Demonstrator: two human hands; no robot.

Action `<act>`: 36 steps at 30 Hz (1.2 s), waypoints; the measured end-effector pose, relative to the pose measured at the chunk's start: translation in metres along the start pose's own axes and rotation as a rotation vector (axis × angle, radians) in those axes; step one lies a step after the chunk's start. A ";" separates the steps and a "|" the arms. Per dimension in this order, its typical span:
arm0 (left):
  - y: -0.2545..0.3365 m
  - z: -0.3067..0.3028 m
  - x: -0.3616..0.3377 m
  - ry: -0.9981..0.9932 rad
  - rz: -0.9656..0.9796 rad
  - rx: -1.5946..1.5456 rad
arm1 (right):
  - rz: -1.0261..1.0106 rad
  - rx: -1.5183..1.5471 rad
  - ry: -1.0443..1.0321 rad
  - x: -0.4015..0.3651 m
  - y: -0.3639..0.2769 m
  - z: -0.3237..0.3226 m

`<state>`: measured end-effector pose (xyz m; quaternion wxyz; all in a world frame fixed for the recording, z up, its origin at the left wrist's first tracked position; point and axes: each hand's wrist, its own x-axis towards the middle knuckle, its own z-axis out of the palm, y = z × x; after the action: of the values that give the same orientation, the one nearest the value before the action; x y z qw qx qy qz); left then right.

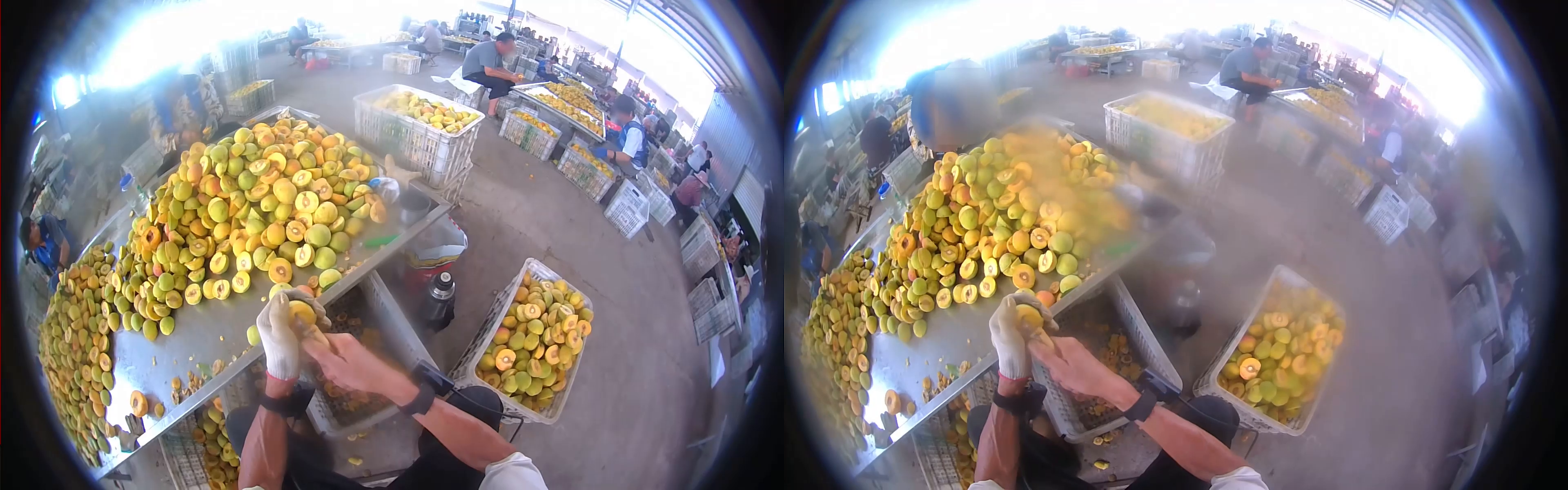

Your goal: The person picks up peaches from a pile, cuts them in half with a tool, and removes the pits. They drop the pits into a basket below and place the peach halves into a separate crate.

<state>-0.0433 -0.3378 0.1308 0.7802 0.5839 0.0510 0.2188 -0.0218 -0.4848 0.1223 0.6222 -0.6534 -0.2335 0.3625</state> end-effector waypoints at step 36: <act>0.010 -0.001 -0.013 -0.054 0.106 0.333 | -0.331 -0.287 0.220 -0.013 0.015 0.019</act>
<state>-0.0581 -0.3400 0.1377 0.6610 0.7126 0.0348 0.2325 -0.0470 -0.4844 0.1109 0.5955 -0.7236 -0.3172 0.1455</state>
